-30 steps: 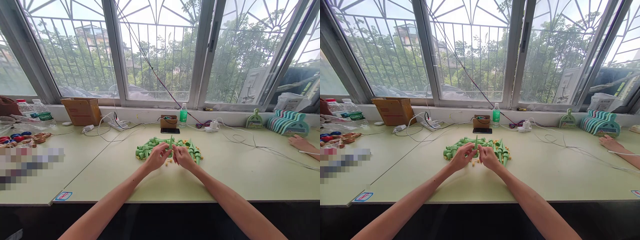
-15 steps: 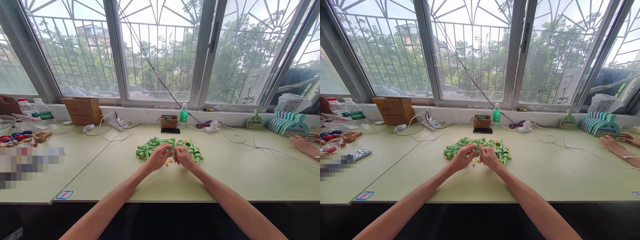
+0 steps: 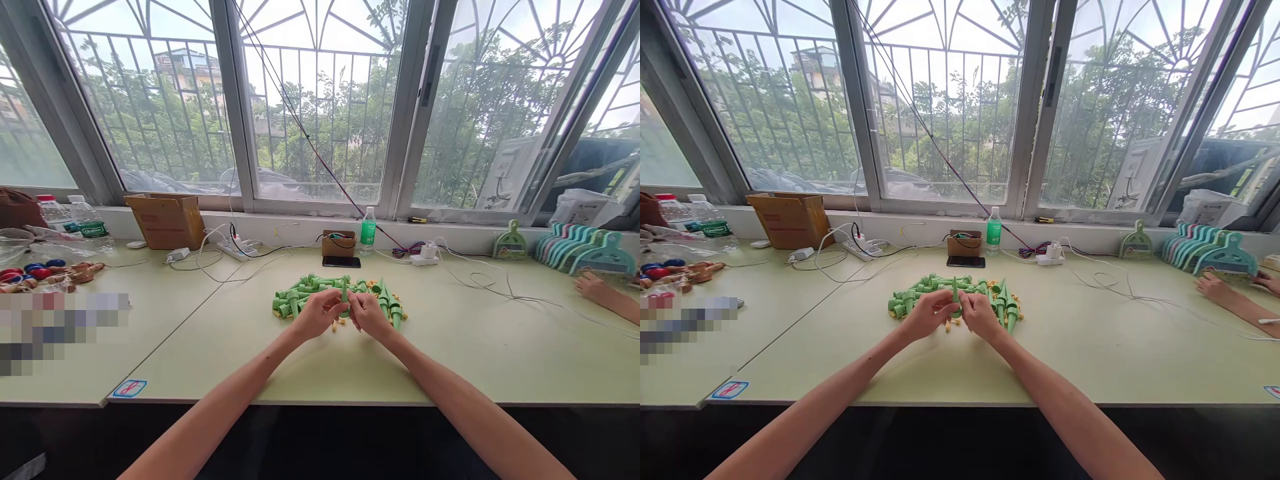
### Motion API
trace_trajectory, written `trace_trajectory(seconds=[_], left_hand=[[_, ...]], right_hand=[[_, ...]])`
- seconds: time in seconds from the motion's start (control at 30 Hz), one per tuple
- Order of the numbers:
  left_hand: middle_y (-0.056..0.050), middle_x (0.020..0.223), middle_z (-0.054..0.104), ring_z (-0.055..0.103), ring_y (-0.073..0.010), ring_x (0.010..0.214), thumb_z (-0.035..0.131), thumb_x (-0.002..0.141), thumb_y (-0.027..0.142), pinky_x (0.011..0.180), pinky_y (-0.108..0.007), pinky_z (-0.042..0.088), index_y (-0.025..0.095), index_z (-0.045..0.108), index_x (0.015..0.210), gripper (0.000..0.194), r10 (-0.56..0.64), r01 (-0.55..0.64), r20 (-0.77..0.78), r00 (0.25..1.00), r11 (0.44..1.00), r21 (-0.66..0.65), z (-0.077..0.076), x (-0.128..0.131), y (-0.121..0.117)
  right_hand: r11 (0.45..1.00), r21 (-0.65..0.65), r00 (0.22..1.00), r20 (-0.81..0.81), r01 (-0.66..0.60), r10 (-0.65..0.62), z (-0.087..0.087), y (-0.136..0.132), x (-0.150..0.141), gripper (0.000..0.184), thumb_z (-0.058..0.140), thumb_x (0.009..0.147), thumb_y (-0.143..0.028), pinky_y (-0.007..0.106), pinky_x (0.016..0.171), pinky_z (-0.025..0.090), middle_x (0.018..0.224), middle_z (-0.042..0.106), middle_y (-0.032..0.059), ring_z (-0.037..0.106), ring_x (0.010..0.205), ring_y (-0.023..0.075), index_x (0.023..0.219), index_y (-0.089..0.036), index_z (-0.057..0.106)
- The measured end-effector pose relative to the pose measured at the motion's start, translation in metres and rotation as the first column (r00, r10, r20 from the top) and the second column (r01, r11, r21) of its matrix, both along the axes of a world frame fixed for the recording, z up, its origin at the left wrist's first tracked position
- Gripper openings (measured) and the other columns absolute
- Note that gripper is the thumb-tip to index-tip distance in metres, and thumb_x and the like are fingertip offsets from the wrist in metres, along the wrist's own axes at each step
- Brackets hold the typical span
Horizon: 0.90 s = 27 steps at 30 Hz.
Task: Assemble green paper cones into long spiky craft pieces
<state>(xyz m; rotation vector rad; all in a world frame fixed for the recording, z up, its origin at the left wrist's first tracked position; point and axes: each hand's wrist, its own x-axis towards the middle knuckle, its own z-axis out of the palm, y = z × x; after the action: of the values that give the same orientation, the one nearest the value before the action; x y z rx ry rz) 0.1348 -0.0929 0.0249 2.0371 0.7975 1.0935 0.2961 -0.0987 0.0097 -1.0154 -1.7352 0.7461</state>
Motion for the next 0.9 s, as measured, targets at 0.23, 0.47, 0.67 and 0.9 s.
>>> trace_trajectory(seconds=[0.23,0.47,0.67,0.9], left_hand=[[0.003,0.056,0.049,0.056,-0.0114,0.048,0.061,0.083,0.046,0.047,-0.024,0.046,0.017,0.046,0.069,0.035,-0.080,0.088,0.065,0.995,0.987,-0.137,-0.001,-0.002,0.001],[0.003,0.056,0.051,0.059,-0.0121,0.047,0.062,0.081,0.052,0.045,-0.023,0.046,0.015,0.048,0.073,0.040,-0.171,0.198,0.122,0.978,0.944,-0.265,0.004,-0.005,0.000],[0.003,0.056,0.051,0.060,-0.0129,0.048,0.062,0.080,0.055,0.045,-0.022,0.046,0.014,0.053,0.080,0.042,-0.219,0.270,0.165,0.962,0.862,-0.428,0.013,-0.009,-0.004],[0.004,0.061,0.049,0.058,-0.0103,0.049,0.062,0.081,0.053,0.050,-0.023,0.047,0.014,0.057,0.087,0.040,-0.227,0.303,0.213,0.950,0.834,-0.461,0.010,-0.010,-0.002]], right_hand=[[0.997,0.068,0.998,0.052,0.037,-0.041,0.001,-0.002,0.000,0.061,0.033,0.094,-0.059,0.025,0.039,0.029,0.036,0.038,-0.0017,0.035,0.035,0.0102,0.045,-0.021,0.036],[0.989,0.144,0.995,0.085,0.044,-0.057,-0.001,0.000,0.001,0.059,0.032,0.095,-0.057,0.026,0.042,0.027,0.040,0.038,-0.0015,0.036,0.040,0.0107,0.048,-0.021,0.036],[0.982,0.188,0.995,0.098,-0.008,-0.010,0.001,-0.003,0.001,0.054,0.031,0.097,-0.052,0.026,0.045,0.027,0.045,0.040,-0.0016,0.035,0.043,0.0106,0.053,-0.020,0.037],[0.991,0.136,0.999,0.043,-0.004,-0.002,0.001,-0.004,-0.001,0.055,0.031,0.096,-0.055,0.027,0.043,0.027,0.044,0.040,-0.0012,0.035,0.042,0.0113,0.053,-0.021,0.036]])
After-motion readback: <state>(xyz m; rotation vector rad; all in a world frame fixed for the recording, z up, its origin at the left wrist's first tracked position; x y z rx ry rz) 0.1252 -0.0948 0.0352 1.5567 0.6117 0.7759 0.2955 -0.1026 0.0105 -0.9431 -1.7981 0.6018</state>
